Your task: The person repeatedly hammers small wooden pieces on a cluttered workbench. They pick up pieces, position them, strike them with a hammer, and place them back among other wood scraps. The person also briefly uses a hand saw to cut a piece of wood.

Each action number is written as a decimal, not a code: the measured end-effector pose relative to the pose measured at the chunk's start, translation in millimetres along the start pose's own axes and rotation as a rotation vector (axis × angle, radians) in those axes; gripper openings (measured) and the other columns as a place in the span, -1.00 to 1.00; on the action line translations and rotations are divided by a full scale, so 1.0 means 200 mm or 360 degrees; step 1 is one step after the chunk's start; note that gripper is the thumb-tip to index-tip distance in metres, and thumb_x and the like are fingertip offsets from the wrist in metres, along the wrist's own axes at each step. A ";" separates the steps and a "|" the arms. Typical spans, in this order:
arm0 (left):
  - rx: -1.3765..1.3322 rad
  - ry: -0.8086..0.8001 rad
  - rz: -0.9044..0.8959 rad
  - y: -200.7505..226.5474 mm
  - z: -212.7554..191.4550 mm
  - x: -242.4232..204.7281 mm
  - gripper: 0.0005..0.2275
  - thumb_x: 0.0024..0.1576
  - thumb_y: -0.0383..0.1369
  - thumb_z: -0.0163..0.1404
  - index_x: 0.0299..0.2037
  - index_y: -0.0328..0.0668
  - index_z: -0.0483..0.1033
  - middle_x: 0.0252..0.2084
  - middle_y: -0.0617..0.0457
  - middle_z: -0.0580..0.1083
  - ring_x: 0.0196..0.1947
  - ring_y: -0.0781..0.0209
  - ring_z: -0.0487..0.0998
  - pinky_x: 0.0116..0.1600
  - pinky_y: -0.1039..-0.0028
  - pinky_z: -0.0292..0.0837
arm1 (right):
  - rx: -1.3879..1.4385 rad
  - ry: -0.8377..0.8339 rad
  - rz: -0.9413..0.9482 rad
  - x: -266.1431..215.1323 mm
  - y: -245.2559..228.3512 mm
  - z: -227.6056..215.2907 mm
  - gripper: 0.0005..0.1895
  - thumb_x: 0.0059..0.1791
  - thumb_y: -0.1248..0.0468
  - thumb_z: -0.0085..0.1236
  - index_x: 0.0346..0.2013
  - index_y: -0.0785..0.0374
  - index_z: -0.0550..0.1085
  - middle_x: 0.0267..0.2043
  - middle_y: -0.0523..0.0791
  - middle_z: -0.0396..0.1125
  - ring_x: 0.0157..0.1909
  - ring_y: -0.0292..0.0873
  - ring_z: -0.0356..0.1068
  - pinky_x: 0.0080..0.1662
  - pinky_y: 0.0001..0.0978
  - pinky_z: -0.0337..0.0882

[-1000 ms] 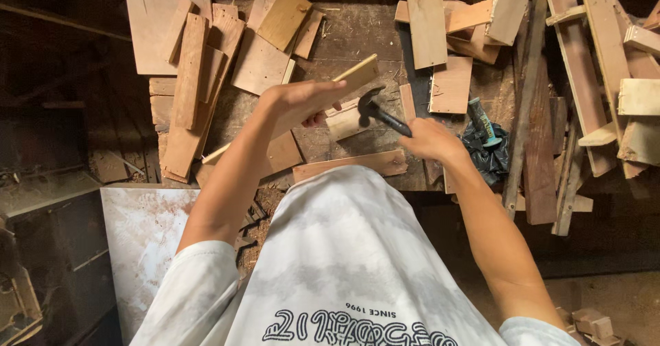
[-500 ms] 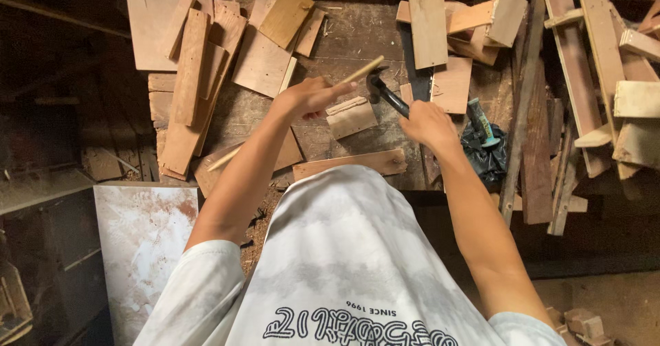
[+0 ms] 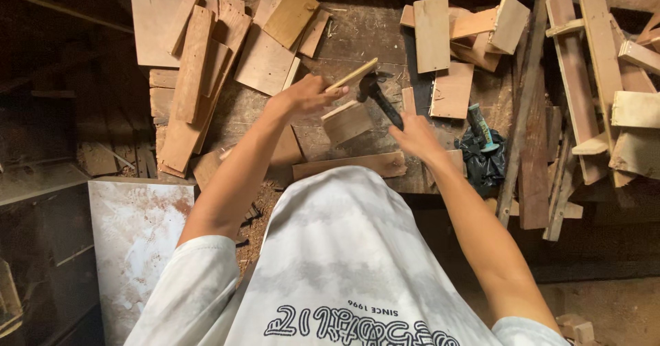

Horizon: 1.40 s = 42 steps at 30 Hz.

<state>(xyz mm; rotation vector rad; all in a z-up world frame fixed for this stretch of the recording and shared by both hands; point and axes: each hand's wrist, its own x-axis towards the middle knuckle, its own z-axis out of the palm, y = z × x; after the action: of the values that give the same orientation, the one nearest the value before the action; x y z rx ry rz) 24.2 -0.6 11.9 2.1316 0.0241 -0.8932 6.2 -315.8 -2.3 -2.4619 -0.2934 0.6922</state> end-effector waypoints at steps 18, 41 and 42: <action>0.0501 0.0312 0.0399 -0.03 -0.03 0.02 -0.33 0.35 0.10 -0.20 -0.62 -0.35 0.49 -0.77 0.04 0.24 -0.76 0.09 0.29 -0.52 0.13 0.29 | 0.0408 0.0123 0.0123 -0.01 0.03 0.36 -0.69 -0.05 0.18 0.14 -0.51 0.41 0.44 -0.65 0.01 0.30 -0.57 -0.08 0.34 -0.44 -0.14 0.31; 0.0906 0.0731 0.0413 -0.10 0.05 0.26 -0.63 0.23 -0.06 0.07 -0.20 -0.30 0.57 -0.59 -0.04 0.49 -0.71 0.18 0.43 -0.65 0.34 0.36 | -0.0009 -0.0300 0.0290 0.05 0.06 0.05 -0.65 -0.07 0.15 0.12 -0.53 0.44 0.44 -0.60 0.11 0.34 -0.49 0.07 0.43 -0.34 -0.03 0.37; 0.0944 0.0668 0.0379 -0.10 0.07 0.29 -0.65 0.26 -0.10 0.03 -0.13 -0.31 0.55 -0.60 -0.01 0.47 -0.76 0.25 0.39 -0.72 0.38 0.33 | -0.0025 -0.0310 0.0278 0.07 0.06 0.05 -0.65 -0.07 0.15 0.10 -0.51 0.44 0.45 -0.58 0.15 0.35 -0.46 0.12 0.44 -0.31 0.00 0.38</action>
<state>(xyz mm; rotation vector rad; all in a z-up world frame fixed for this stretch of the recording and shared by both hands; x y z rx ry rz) 54.2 -12.0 -43.3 2.7667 -0.3095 -0.3158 13.6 -316.0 -21.0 -2.4583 -0.1583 1.0104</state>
